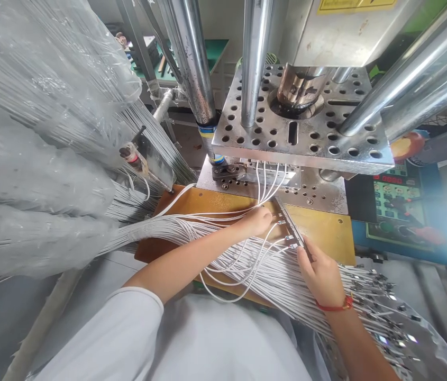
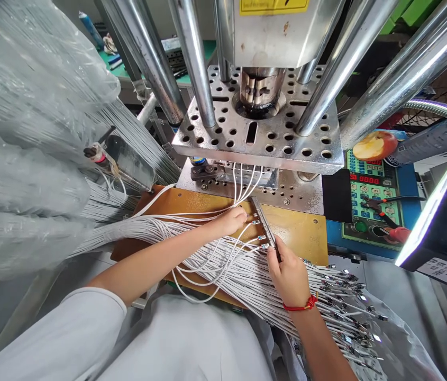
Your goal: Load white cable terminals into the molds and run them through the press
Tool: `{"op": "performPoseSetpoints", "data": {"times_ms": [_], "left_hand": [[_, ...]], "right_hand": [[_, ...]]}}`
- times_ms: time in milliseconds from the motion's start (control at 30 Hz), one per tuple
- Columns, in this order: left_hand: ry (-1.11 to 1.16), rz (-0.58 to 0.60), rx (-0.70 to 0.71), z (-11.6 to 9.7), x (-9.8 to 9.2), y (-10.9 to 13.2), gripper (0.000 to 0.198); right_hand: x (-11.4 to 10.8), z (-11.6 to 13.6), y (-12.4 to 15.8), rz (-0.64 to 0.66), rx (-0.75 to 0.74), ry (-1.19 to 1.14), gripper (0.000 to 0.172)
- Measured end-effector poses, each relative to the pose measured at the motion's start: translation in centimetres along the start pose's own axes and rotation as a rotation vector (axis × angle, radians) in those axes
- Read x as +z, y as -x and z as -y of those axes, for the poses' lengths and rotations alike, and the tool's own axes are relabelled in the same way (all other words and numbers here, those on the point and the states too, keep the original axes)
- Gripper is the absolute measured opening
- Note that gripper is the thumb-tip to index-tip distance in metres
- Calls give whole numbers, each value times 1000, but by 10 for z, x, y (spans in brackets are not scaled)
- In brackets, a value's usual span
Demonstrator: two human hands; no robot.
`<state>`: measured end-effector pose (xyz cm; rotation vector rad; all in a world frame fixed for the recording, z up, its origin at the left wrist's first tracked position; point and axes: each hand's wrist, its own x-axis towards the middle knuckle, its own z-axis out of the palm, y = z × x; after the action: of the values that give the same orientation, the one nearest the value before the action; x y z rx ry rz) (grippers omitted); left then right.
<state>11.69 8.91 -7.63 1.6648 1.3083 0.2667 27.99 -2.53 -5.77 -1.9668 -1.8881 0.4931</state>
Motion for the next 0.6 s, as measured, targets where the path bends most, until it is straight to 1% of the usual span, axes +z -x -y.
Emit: {"op": "performPoseSetpoints", "data": {"times_ms": [67,133,267,400,600], "left_hand": [[-79,-22,14,-2,5,-4,25],[-109,-11,7,-3,7,-6,25],[-58,-17,-24,-3,8,-8,28],[12,-23,-44,2,10,-7,27],[58,-45,-28,8,10,-5,26]], "right_hand": [[0,0,1,10,15,2,40],[-1,1,1,22,28,13,39],[-1,2,1,26,20,37,38],[0,3,1,17,-24,68,39],[-1,4,2,9,-23,55,37]]}}
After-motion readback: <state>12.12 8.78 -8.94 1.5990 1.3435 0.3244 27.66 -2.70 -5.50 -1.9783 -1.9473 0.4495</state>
